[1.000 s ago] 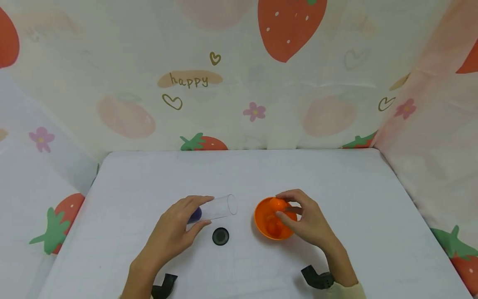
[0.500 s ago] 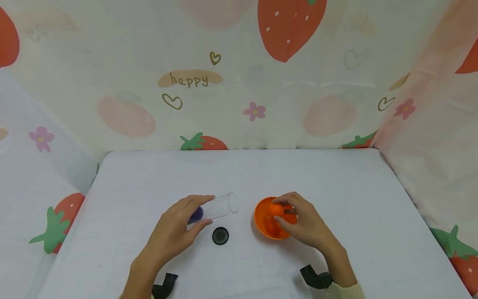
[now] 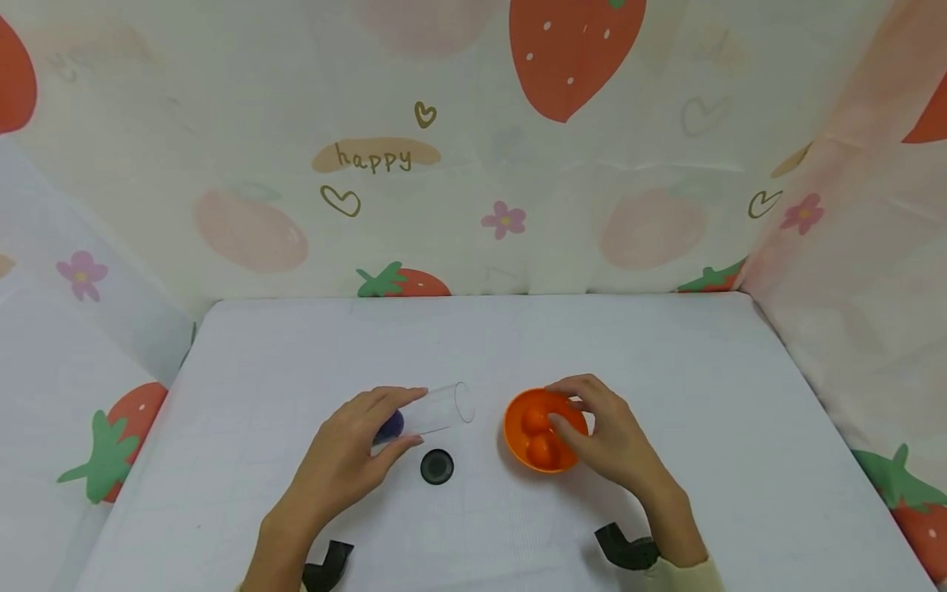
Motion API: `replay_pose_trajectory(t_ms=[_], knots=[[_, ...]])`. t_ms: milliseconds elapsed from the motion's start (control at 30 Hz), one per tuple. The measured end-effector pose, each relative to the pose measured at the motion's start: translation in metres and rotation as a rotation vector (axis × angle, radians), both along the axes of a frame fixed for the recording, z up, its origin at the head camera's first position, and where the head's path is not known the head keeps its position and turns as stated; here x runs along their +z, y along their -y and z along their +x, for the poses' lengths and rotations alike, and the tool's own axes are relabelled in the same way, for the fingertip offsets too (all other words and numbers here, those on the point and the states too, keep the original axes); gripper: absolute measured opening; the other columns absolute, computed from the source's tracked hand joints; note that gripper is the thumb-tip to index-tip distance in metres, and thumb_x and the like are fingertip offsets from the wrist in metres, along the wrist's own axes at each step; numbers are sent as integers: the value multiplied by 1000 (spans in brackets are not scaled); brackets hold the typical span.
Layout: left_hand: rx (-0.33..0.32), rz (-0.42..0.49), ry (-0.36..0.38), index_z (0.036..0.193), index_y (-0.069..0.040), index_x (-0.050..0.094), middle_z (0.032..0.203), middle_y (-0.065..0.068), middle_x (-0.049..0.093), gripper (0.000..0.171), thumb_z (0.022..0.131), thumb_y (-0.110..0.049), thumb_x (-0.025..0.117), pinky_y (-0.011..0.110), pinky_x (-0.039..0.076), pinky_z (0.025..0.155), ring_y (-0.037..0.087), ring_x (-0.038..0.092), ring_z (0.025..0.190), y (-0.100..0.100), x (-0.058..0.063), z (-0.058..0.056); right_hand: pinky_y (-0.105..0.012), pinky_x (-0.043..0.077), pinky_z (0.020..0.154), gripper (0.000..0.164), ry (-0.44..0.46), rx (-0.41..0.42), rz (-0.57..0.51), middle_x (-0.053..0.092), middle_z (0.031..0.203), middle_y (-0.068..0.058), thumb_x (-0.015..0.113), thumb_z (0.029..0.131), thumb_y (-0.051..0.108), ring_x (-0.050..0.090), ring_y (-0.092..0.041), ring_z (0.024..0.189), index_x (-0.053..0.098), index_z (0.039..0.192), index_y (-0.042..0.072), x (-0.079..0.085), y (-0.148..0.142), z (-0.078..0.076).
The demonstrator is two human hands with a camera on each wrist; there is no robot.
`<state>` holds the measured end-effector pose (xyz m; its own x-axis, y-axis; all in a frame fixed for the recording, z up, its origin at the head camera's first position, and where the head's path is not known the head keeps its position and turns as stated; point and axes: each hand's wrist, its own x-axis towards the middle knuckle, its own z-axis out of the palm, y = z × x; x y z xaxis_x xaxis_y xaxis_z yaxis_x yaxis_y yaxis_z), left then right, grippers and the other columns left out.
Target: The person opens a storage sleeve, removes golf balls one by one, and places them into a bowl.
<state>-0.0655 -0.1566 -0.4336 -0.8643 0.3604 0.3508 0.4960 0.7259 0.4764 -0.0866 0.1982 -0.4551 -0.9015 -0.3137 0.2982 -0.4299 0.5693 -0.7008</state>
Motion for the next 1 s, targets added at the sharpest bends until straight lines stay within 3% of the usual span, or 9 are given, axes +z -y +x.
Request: replay_pose_trajectory(t_ms=[333, 667, 867, 1000], knots=[[2, -5, -10, 145, -34, 62, 133, -8, 69, 61, 90, -33, 86, 46, 60, 101, 18, 67, 124, -1, -1, 1, -43, 64, 96, 31, 9, 12, -64, 72, 122, -6, 78, 95, 4, 70, -23, 114, 69, 125, 7, -1, 6, 1], [-26, -40, -41, 143, -36, 65, 127, -7, 72, 59, 89, -30, 87, 49, 51, 108, 19, 65, 121, -4, 1, 0, -31, 64, 94, 28, 56, 108, -213, 72, 121, -12, 75, 98, 7, 73, -24, 108, 69, 125, 4, -5, 29, 5], [-33, -75, -106, 142, -35, 66, 130, -2, 70, 57, 90, -24, 86, 48, 47, 109, 24, 62, 123, -5, 0, 1, -27, 62, 97, 30, 177, 149, -335, 70, 126, -9, 72, 102, 11, 71, -18, 112, 68, 131, 16, -12, 42, 5], [-29, -104, -125, 141, -36, 67, 130, -2, 69, 58, 89, -22, 87, 48, 46, 110, 25, 61, 124, -5, 1, 2, -26, 62, 98, 32, 273, 133, -414, 67, 135, -12, 72, 102, 14, 71, -19, 118, 66, 133, 18, -13, 53, 6]])
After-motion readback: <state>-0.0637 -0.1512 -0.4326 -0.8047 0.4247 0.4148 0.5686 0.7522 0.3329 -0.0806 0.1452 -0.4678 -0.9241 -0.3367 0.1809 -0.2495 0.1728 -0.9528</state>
